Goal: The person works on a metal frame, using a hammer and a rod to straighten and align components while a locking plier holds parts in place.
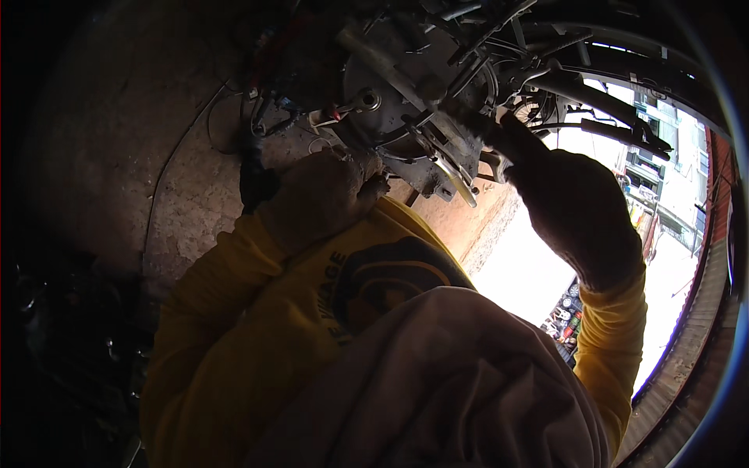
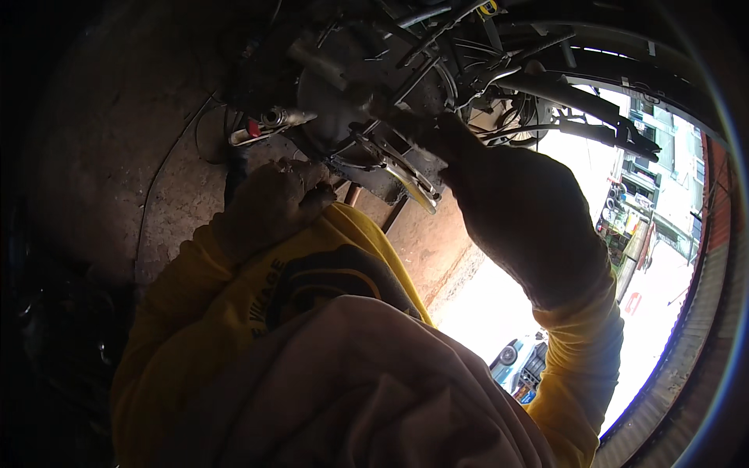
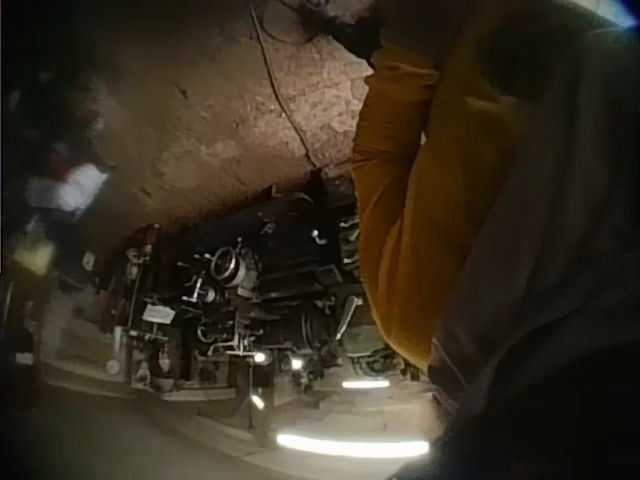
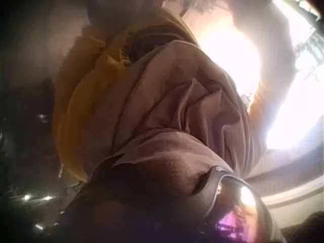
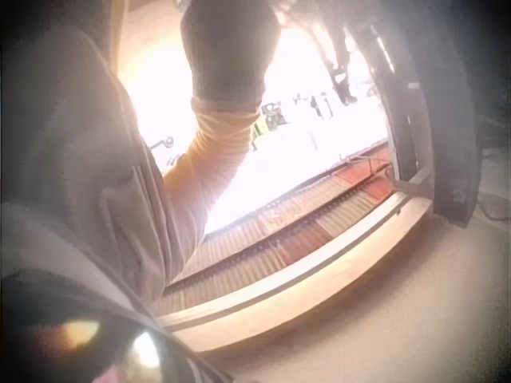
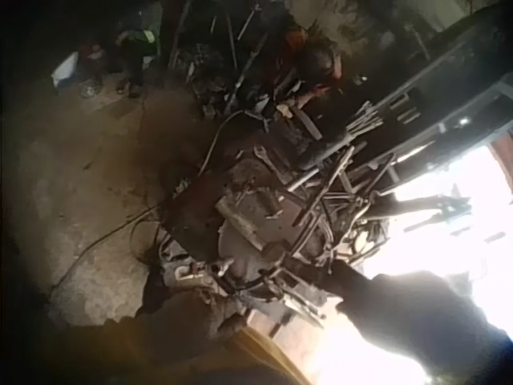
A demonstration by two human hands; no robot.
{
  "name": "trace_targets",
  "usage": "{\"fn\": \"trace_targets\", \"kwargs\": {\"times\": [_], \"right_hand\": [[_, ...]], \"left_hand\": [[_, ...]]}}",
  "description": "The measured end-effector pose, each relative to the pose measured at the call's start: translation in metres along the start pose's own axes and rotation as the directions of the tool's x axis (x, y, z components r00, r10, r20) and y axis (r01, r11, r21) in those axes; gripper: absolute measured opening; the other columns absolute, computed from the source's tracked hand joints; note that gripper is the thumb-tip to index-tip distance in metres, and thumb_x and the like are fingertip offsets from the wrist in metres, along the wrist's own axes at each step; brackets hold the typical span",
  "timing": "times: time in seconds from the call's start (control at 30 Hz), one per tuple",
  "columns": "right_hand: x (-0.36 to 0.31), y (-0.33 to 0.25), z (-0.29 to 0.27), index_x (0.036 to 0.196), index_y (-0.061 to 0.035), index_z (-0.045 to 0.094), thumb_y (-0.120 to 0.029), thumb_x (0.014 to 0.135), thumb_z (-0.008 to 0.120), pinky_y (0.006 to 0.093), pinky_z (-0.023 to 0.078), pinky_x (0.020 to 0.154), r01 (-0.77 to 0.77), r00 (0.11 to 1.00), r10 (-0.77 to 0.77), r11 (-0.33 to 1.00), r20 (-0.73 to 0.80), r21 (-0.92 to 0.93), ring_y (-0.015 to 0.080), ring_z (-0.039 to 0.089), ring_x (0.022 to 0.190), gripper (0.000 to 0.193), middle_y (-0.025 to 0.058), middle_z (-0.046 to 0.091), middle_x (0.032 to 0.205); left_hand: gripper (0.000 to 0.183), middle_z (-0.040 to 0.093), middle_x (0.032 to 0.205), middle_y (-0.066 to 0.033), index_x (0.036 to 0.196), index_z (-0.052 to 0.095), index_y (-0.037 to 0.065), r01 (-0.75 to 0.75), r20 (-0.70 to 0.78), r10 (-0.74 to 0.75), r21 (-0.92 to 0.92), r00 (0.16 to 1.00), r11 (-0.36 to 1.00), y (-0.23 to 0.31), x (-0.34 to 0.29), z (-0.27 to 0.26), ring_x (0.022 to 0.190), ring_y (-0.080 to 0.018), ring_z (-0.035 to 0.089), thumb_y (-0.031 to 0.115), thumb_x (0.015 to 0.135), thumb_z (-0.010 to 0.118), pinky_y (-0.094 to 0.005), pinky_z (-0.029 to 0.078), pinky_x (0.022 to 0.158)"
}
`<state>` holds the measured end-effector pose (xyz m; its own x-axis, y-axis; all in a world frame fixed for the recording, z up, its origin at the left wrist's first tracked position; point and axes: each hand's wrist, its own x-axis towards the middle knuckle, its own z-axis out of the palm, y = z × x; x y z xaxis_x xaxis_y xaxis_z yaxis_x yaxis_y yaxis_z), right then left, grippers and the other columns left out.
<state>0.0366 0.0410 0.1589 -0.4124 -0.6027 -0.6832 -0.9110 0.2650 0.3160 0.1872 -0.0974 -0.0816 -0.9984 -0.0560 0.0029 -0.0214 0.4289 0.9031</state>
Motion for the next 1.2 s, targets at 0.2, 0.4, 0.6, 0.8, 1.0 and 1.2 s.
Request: {"fn": "trace_targets", "kwargs": {"times": [0.2, 0.4, 0.6, 0.8, 1.0, 1.2], "right_hand": [[0.018, 0.017, 0.002, 0.126, -0.0031, 0.063, -0.008, 0.094, 0.067, 0.0348, 0.059, 0.079, 0.095, 0.824, -0.050, 0.994, -0.564, 0.051, 0.0288, 0.072, 0.095, 0.032, 0.0145, 0.063, 0.140], [0.012, 0.005, 0.038, 0.116, -0.0064, 0.068, -0.007, 0.091, 0.067, 0.0355, 0.057, 0.065, 0.083, 0.909, -0.058, 0.996, -0.412, 0.042, 0.0231, 0.070, 0.078, 0.025, 0.0148, 0.069, 0.127], [0.023, 0.025, -0.006, 0.137, -0.0066, 0.061, -0.010, 0.098, 0.063, 0.0323, 0.054, 0.066, 0.150, 0.810, -0.035, 0.977, -0.586, 0.149, 0.0194, 0.065, 0.074, 0.039, 0.0082, 0.071, 0.103], [0.023, 0.013, 0.031, 0.130, -0.0128, 0.069, -0.009, 0.095, 0.067, 0.0344, 0.061, 0.073, 0.196, 0.784, -0.190, 0.979, -0.591, -0.056, 0.0240, 0.074, 0.088, 0.035, 0.0114, 0.074, 0.117], [0.005, 0.014, 0.007, 0.142, -0.0109, 0.059, -0.007, 0.098, 0.062, 0.0319, 0.058, 0.067, 0.083, 0.855, -0.041, 0.995, -0.516, 0.059, 0.0210, 0.068, 0.074, 0.044, 0.0138, 0.070, 0.130], [-0.020, 0.004, 0.029, 0.119, -0.0005, 0.067, -0.010, 0.098, 0.065, 0.0286, 0.053, 0.061, -0.021, 0.792, 0.543, 0.482, -0.280, 0.876, 0.0151, 0.064, 0.065, 0.023, 0.0076, 0.068, 0.084]], "left_hand": [[0.024, 0.070, 0.082, -0.0194, 0.096, 0.068, 0.002, -0.004, 0.014, 0.004, -0.033, 1.000, 0.999, 0.002, 0.004, -0.002, 0.080, -0.0372, 0.070, 0.026, 0.095, 0.066, -0.0489, 0.054, 0.073], [0.025, 0.071, 0.083, -0.0185, 0.097, 0.067, 0.003, -0.047, 0.042, 0.047, 0.011, 0.998, 0.999, 0.000, 0.004, 0.003, 0.081, -0.0357, 0.071, 0.027, 0.095, 0.067, -0.0481, 0.054, 0.074], [0.024, 0.069, 0.082, -0.0189, 0.094, 0.066, 0.003, 0.029, 0.046, -0.027, -0.044, 0.999, 0.999, -0.001, 0.008, -0.003, 0.081, -0.0365, 0.070, 0.027, 0.094, 0.068, -0.0475, 0.054, 0.073], [0.025, 0.069, 0.083, -0.0192, 0.091, 0.065, 0.002, 0.015, 0.065, -0.012, -0.045, 0.998, 0.999, 0.000, -0.001, -0.004, 0.079, -0.0367, 0.069, 0.027, 0.095, 0.066, -0.0471, 0.053, 0.073], [0.026, 0.069, 0.084, -0.0187, 0.095, 0.066, 0.003, 0.116, 0.100, -0.105, -0.117, 0.989, 0.986, 0.004, -0.009, -0.018, 0.082, -0.0356, 0.069, 0.029, 0.097, 0.065, -0.0457, 0.053, 0.076], [0.025, 0.070, 0.084, -0.0170, 0.097, 0.066, 0.003, 0.121, 0.105, -0.108, -0.131, 0.989, 0.984, -0.005, -0.019, -0.045, 0.078, -0.0309, 0.070, 0.027, 0.097, 0.064, -0.0427, 0.053, 0.073]]}}
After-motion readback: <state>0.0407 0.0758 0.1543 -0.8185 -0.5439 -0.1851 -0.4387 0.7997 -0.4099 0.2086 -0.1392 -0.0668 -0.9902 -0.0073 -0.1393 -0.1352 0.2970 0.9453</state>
